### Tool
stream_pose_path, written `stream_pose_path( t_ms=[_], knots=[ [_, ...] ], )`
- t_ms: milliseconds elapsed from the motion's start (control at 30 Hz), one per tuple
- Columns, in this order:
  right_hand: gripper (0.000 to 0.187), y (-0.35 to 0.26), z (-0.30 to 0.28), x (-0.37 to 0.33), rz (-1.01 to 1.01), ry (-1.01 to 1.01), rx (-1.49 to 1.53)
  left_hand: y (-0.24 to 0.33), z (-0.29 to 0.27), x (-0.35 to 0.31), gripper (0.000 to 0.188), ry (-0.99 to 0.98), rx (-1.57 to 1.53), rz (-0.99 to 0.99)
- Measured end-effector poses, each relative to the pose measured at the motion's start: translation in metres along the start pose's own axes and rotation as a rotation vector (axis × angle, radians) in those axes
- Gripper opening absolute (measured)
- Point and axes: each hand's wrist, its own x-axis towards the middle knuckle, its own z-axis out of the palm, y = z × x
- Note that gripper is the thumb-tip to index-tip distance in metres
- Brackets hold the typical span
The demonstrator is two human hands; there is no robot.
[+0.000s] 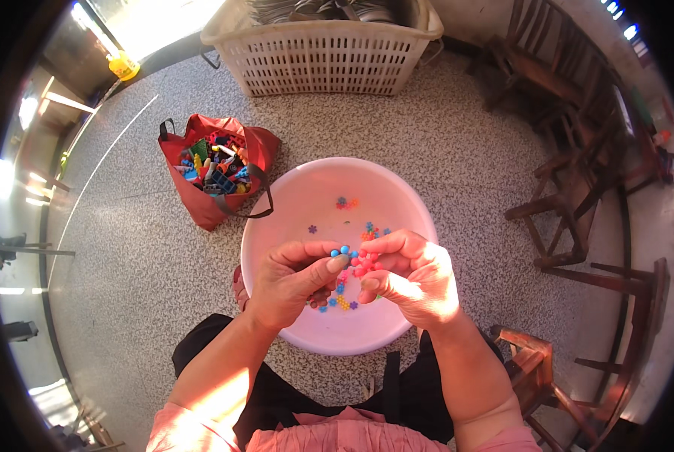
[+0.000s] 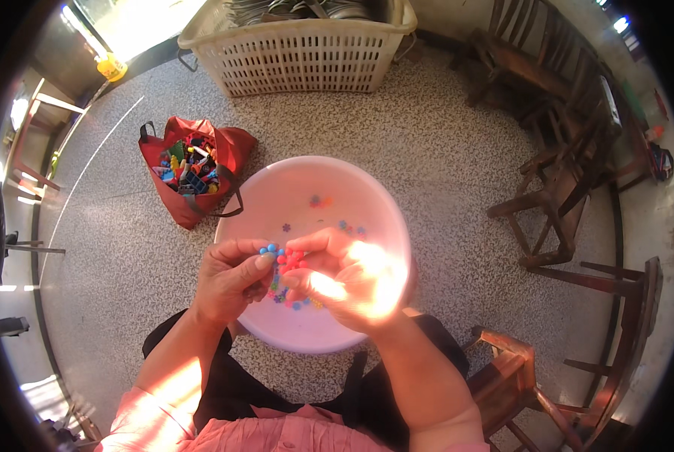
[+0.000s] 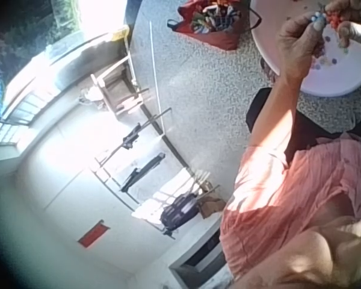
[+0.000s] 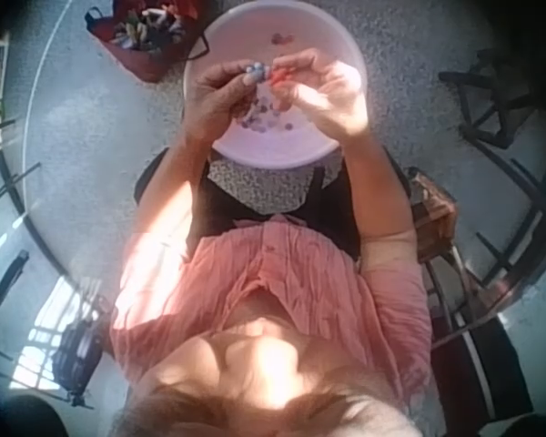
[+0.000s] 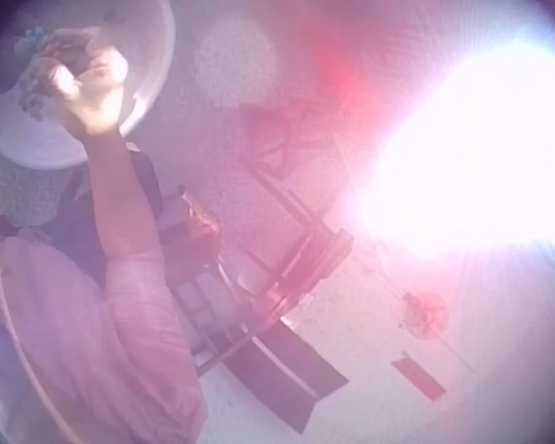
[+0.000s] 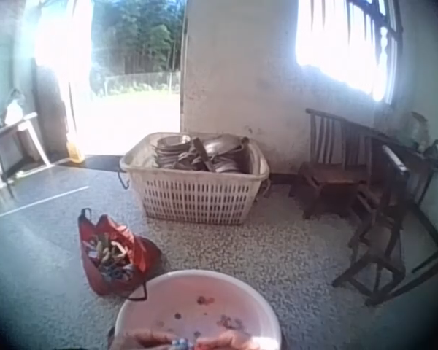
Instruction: The recorder connects plastic flower-shaped blocks into a larger structure.
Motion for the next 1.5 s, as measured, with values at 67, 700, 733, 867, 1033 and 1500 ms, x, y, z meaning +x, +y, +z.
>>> stream_pose_path(
  t_ms=[67, 700, 733, 867, 1033, 1500],
  knots=[
    [0.025, -0.002, 0.001, 0.001, 0.037, -0.009, -0.038, 0.0, 0.0, -0.002, 0.018, 0.022, 0.027, 0.023],
    [0.02, 0.012, 0.0, 0.003, 0.078, -0.038, -0.21, 0.007, 0.0, -0.009, 0.014, 0.086, 0.211, 0.079],
    [0.02, 0.013, 0.002, 0.003, 0.064, -0.041, -0.153, 0.006, -0.001, -0.009, 0.014, 0.087, 0.21, 0.08],
    [0.021, 0.018, 0.008, 0.004, 0.029, -0.039, 0.003, 0.003, -0.002, -0.008, 0.013, 0.097, 0.124, 0.072],
    [0.022, 0.019, 0.012, 0.005, 0.015, -0.022, -0.05, -0.003, -0.003, -0.008, 0.012, 0.114, 0.062, 0.068],
    [0.033, 0.03, 0.031, 0.024, 0.095, 0.206, 0.043, -0.016, -0.016, 0.01, 0.017, 0.142, -0.207, -0.036]
  ],
)
